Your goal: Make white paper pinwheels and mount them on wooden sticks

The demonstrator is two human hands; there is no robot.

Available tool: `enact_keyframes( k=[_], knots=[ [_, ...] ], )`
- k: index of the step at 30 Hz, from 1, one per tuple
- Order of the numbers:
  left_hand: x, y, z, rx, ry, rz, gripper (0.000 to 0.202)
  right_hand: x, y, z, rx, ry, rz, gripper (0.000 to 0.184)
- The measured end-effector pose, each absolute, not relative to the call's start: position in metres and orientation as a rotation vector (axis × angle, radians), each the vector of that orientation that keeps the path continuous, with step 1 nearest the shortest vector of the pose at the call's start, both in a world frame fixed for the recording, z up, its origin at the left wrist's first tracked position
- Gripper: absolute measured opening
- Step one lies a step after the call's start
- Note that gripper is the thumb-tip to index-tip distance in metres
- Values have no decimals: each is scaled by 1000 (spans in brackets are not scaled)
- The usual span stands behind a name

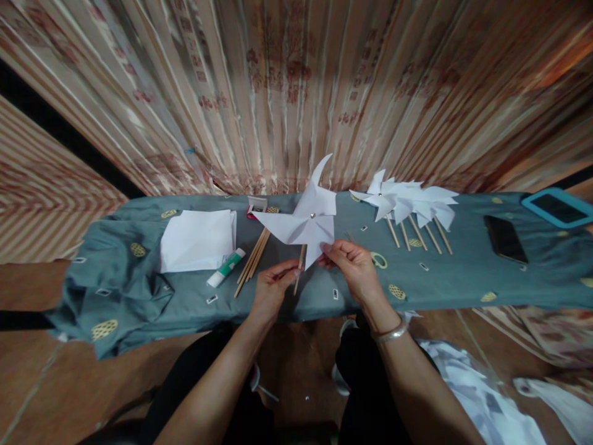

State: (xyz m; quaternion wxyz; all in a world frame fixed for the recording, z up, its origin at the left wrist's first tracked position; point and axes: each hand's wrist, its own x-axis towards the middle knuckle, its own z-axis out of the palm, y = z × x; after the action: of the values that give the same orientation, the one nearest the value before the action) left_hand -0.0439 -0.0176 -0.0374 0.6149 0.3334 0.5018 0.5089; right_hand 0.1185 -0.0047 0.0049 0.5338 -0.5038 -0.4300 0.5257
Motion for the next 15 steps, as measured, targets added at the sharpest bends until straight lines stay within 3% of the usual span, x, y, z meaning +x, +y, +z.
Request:
enact_keyframes(
  k=[15],
  knots=[
    [-43,-20,-32,756,1132,1158,29,114,-10,10,-1236,-1248,1175,44]
  ],
)
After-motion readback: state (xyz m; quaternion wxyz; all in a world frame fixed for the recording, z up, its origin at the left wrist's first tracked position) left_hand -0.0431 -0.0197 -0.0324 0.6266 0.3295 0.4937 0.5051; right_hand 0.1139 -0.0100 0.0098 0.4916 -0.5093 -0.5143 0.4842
